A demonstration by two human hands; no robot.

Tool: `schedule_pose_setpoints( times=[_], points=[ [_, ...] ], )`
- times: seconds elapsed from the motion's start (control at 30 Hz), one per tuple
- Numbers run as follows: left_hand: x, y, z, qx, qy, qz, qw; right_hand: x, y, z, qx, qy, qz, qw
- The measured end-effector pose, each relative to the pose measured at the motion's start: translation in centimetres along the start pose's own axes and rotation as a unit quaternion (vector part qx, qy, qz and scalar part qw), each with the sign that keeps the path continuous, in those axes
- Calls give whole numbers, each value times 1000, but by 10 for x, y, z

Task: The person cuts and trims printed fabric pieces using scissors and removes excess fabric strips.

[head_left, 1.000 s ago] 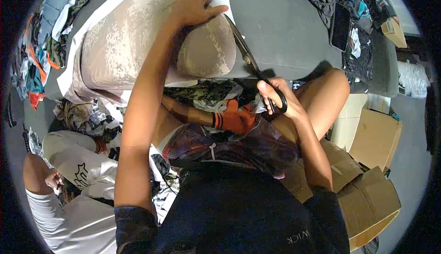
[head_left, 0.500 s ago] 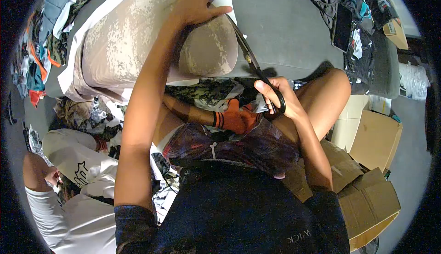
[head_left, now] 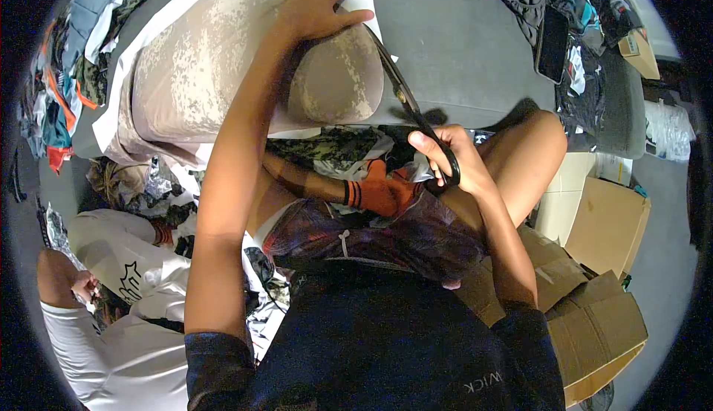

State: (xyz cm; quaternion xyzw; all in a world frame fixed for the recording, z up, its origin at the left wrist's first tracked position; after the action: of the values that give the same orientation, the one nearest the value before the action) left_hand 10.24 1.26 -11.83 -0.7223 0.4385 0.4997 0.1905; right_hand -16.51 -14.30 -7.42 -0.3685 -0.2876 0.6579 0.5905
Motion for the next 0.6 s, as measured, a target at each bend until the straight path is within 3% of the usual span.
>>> schedule_pose_setpoints(
  times=[0.6],
  points=[
    [-1,-1,-1,15,8,16,1000,-2,-4,4,-16,2,48,999]
  ],
)
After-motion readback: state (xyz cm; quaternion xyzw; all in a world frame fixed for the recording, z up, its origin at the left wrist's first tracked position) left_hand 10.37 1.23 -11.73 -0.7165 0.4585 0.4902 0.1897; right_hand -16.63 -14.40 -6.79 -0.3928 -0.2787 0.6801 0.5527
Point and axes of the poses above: each hand's wrist, its own z-axis away from the middle knuckle, its own x-axis out of the palm, y = z × x, the point moved 2 cm from there along -z, towards the middle knuckle, and after that the axes turned 6 degrees about -z, right-handed, at the moved point
